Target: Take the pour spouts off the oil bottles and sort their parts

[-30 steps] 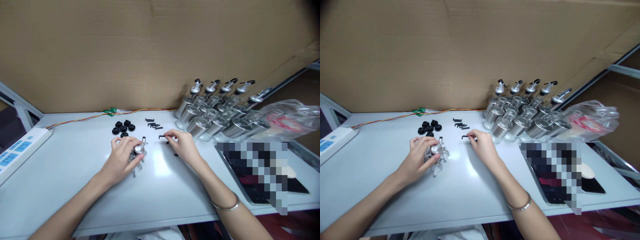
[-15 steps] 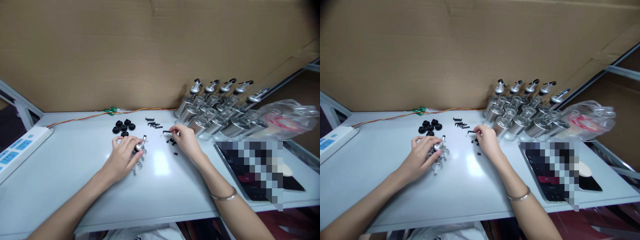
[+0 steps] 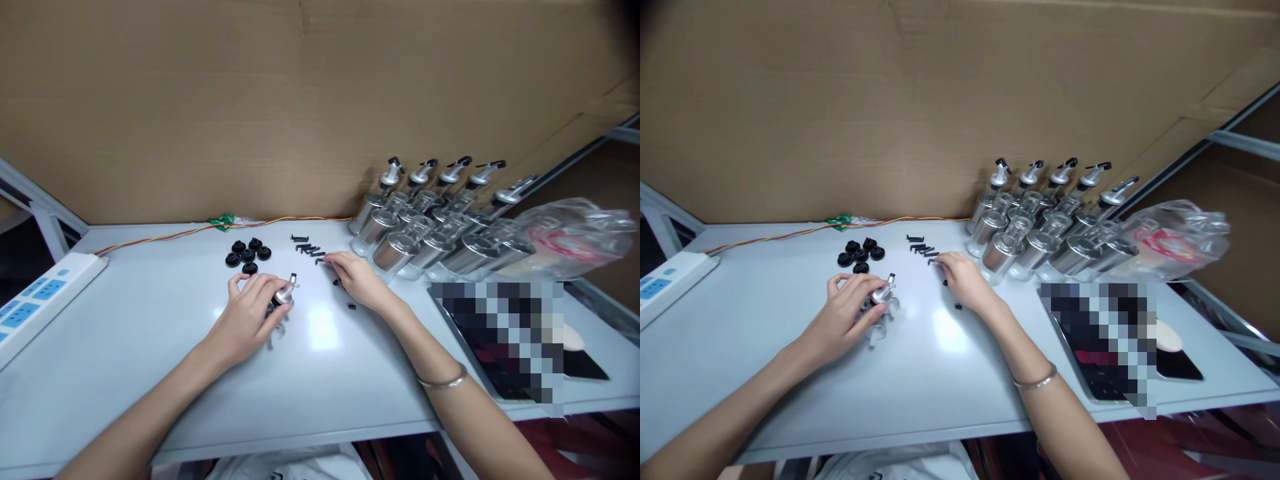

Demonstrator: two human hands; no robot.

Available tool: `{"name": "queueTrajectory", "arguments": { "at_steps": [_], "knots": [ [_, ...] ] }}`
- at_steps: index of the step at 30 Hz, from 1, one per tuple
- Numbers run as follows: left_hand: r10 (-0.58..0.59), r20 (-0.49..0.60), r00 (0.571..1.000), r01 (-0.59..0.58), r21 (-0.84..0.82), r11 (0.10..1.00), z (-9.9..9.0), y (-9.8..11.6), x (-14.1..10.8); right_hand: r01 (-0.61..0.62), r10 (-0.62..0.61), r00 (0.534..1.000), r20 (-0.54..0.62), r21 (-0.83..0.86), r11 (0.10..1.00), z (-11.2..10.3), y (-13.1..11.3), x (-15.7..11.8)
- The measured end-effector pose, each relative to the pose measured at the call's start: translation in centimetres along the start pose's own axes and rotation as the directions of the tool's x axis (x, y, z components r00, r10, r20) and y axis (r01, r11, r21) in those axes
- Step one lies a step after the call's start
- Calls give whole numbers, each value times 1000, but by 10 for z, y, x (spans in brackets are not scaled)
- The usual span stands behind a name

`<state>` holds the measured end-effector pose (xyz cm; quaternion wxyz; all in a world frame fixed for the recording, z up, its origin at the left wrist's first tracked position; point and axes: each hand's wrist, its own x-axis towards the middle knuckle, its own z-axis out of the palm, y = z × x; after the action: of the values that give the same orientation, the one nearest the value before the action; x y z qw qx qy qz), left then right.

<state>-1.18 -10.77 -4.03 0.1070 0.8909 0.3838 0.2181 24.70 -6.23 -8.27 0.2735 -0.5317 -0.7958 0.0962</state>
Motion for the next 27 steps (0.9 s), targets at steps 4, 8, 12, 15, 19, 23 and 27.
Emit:
{"name": "queueTrajectory", "arguments": {
  "at_steps": [4, 8, 12, 15, 19, 23, 27],
  "knots": [
    [9, -12, 1000, -9, 5, 1000, -1, 0, 0, 4, -4, 1000, 8, 21, 1000, -12, 0, -4],
    [10, -22, 1000, -10, -3, 1000, -2, 0, -1, -67, 60, 990, 129, 47, 997, -36, -1, -11],
    [-2, -12, 1000, 1, -24, 1000, -1, -1, -1, -137, 106, 901, 420, 44, 990, -59, 2, -22],
    [-3, -13, 1000, 3, -25, 1000, -1, -1, -1, -198, 176, 867, 465, -2, 980, -64, 2, -26],
    [5, -14, 1000, -5, -24, 1000, -1, -1, -2, -312, 341, 834, 433, -139, 940, -62, -11, -25],
    [30, -7, 1000, -30, -29, 999, -2, -1, -1, -287, 299, 820, 487, -102, 953, -58, -26, -24],
    [41, -23, 999, -42, -17, 999, -2, -1, -1, -255, 248, 846, 472, -51, 966, -56, -28, -24]
  ]
}}
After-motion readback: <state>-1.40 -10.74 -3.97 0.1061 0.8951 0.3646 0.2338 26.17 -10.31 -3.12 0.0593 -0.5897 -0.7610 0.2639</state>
